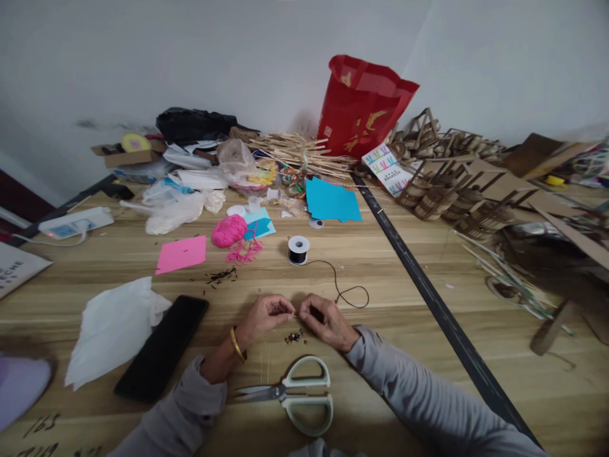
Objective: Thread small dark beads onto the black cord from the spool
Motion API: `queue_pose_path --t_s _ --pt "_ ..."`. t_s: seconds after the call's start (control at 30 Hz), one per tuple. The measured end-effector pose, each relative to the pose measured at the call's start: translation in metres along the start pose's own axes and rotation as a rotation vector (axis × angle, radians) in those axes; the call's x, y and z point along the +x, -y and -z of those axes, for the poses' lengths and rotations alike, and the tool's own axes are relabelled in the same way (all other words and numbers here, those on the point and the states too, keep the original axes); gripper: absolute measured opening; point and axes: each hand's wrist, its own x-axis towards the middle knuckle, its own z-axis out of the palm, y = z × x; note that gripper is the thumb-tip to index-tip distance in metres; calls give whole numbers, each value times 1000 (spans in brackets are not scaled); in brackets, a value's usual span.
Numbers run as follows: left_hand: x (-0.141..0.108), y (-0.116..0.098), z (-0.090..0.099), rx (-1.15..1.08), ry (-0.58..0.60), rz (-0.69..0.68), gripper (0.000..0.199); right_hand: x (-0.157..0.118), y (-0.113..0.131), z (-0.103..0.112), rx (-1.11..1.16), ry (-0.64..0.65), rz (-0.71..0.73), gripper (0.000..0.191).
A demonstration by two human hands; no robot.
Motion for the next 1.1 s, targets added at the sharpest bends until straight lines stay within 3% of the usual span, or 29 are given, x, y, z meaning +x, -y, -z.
queue_pose_path --t_s 1.1 --pt "0 0 -1 -29 4 2 17 1 0 -1 -5 -14 0 16"
